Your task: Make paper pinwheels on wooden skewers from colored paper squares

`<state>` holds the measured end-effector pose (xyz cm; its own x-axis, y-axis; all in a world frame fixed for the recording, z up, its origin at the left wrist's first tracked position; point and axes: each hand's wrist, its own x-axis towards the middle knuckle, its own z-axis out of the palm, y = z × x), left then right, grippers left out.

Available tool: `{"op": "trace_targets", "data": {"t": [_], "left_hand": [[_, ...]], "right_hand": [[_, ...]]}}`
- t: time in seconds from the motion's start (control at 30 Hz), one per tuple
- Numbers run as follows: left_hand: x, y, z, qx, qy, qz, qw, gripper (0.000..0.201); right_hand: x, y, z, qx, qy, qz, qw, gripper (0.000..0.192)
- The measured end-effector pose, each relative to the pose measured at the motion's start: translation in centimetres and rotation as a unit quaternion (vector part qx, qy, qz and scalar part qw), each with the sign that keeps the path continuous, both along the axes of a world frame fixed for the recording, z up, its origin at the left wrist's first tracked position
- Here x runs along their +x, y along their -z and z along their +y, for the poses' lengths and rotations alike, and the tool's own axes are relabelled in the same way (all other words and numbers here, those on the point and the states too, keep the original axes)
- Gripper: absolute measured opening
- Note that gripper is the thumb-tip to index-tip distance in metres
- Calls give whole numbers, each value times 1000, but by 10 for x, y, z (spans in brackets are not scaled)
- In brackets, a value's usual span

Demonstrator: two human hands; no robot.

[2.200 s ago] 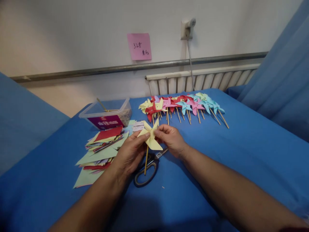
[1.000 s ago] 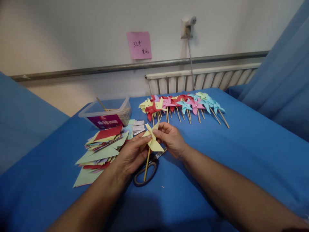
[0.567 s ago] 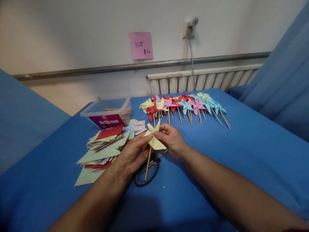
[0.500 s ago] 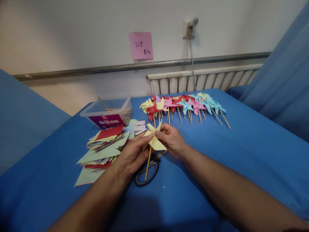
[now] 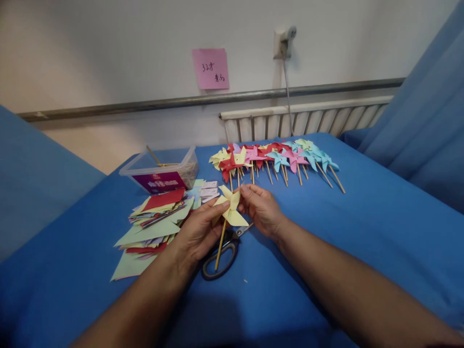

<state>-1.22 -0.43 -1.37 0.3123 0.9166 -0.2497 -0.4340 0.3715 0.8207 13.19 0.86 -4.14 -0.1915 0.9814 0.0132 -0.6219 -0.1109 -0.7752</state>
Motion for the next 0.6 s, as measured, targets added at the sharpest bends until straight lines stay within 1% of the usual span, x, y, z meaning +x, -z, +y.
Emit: {"op": "trace_targets", "data": {"t": [0.13,0.33,0.43,0.5,0.6], "left_hand": [[0,0,1,19,-13,16,1000,26],[-1,4,2,39,-13,44,998,29],[-2,6,3,43,-15,67,997,32],[-2,8,3,46,-27,86,995,34],[-2,9,3,50,-39,107,992,36]], "right_hand": [[-1,1,-1,2,3,-20,1000,29],[-2,2,0,2,20,-45,999,26],[-1,4,2,15,19,-52,998,33],[0,5,3,30,26,-73,997,38],[0,8,4,52,56,-128,989,35]]}}
